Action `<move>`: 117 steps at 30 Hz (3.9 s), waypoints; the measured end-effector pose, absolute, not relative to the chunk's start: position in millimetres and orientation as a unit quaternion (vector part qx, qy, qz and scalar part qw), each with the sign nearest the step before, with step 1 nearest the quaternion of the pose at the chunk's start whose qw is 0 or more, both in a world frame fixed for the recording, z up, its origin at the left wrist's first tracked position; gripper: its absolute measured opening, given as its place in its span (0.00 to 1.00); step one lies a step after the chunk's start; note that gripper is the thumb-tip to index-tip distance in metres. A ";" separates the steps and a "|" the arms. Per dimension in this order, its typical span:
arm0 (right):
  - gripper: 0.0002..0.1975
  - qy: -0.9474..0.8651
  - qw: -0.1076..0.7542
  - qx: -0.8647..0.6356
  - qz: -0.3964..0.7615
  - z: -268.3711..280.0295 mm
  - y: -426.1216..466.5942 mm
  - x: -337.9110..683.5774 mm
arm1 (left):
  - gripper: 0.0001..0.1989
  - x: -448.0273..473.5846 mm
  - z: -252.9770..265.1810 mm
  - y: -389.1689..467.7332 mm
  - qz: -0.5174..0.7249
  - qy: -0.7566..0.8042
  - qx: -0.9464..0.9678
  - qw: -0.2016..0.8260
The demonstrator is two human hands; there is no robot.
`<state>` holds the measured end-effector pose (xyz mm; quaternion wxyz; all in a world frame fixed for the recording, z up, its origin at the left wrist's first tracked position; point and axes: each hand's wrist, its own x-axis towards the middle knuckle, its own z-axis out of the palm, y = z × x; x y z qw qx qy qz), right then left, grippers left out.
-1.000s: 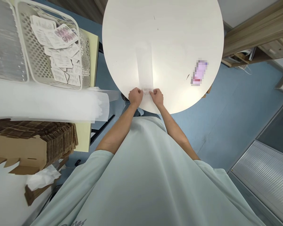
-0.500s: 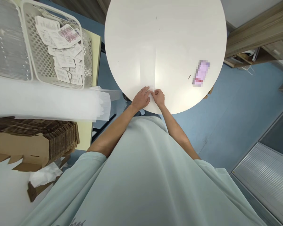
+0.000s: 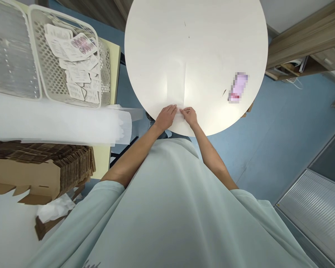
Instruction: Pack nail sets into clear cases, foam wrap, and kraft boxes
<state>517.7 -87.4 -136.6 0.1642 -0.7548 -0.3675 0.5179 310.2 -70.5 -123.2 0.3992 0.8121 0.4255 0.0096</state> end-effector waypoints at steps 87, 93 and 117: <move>0.22 -0.583 0.064 -0.700 0.407 -131.9 -48.5 503.3 | 0.07 317.0 -123.1 -37.4 0.073 0.741 0.495 0.449; 0.23 -0.575 0.064 -0.732 0.359 -130.4 -31.7 490.5 | 0.30 322.2 -126.6 -29.9 0.092 0.732 0.553 0.388; 0.34 -0.768 -0.056 -0.528 0.358 -101.7 -118.6 493.8 | 0.40 287.3 -97.9 -92.0 -0.074 0.494 0.768 0.400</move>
